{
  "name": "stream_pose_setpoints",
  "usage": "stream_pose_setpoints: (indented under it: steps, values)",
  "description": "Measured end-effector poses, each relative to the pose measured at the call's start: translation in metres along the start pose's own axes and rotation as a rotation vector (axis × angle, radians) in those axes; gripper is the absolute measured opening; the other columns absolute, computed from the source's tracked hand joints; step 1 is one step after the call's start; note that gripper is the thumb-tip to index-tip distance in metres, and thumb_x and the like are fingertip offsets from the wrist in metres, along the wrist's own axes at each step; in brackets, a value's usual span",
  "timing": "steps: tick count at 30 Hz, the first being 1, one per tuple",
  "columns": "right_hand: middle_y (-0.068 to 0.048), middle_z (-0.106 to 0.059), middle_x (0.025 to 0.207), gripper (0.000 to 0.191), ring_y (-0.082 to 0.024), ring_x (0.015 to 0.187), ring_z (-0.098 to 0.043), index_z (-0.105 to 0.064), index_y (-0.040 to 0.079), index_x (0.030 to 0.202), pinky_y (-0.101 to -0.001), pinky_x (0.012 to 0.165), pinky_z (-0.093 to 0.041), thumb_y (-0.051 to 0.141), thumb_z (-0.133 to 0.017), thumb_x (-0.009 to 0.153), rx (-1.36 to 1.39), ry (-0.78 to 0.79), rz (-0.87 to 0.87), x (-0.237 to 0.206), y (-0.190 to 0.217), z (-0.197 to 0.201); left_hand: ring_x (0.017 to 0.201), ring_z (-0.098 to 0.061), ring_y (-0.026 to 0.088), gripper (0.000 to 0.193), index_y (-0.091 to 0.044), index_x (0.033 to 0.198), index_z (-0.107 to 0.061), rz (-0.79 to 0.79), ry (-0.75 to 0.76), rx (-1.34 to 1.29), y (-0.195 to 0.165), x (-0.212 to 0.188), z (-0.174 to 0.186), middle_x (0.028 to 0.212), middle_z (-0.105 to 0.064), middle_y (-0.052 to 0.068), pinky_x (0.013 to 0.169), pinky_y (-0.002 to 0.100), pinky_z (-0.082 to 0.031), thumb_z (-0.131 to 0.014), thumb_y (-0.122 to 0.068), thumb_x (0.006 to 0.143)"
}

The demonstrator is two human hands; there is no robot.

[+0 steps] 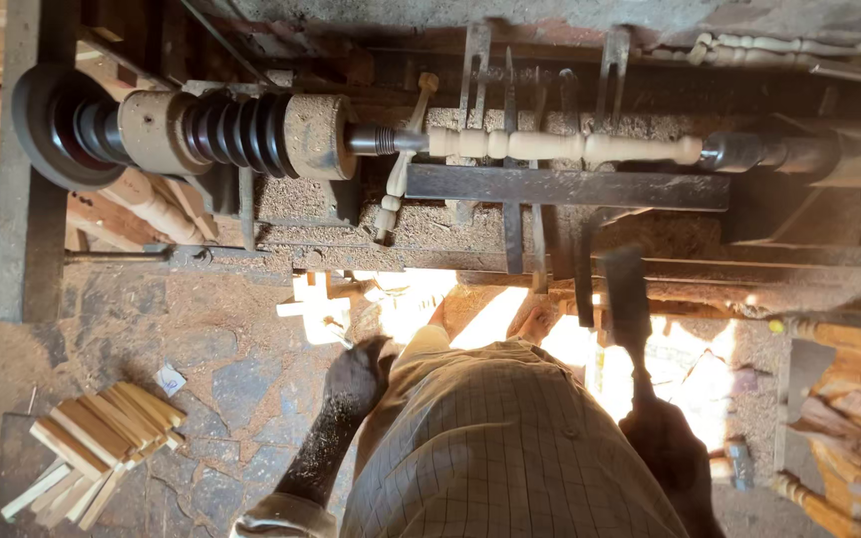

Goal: The person uses a chisel to shape a piece of wood mounted on a lathe. They hold the chisel against the rotating wood to carve decorative beads and contours along the spindle.

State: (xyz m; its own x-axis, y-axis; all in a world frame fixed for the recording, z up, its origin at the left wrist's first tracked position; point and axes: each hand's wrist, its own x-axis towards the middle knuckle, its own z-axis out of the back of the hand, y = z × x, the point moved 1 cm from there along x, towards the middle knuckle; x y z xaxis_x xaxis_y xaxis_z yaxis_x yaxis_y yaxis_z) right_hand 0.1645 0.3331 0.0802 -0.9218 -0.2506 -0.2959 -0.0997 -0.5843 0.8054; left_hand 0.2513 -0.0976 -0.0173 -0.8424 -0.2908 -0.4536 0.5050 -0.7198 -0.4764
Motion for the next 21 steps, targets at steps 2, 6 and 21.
stream_pose_setpoints:
  steps: [2,6,21]
  values:
    - [-0.012,-0.070,0.098,0.044,-0.029,0.089,-0.070,-0.056,0.008,0.129,-0.0372,0.071,-0.058,0.018,-0.067,0.088,-0.418,0.026,0.158,0.015,0.038,-0.012,0.085,-0.078,0.020,0.032,-0.012,0.129,-0.068,-0.050,-0.010,0.021,-0.023,0.010,0.032,0.125,-0.073,0.007,0.075,0.034,-0.064,-0.058,-0.031,0.106]
    - [-0.014,-0.072,0.117,0.066,-0.024,0.096,-0.075,-0.046,0.018,0.151,-0.0326,0.075,-0.061,0.019,-0.067,0.088,-0.385,0.114,0.052,0.049,0.108,-0.049,0.138,-0.058,0.025,0.025,-0.009,0.121,-0.071,-0.735,-0.385,0.094,-0.091,0.035,0.074,0.138,-0.069,0.009,0.113,0.039,-0.052,-0.064,-0.026,0.105]
    - [-0.008,-0.066,0.081,0.087,-0.015,0.063,-0.060,-0.023,0.025,0.164,-0.0325,0.059,-0.054,0.014,-0.065,0.088,0.246,0.184,-0.406,0.061,0.227,-0.128,0.157,-0.032,0.019,0.063,-0.013,0.154,-0.050,-1.099,-0.339,0.156,-0.118,0.120,0.112,0.167,-0.039,0.003,0.130,0.036,-0.038,-0.059,0.008,0.095]
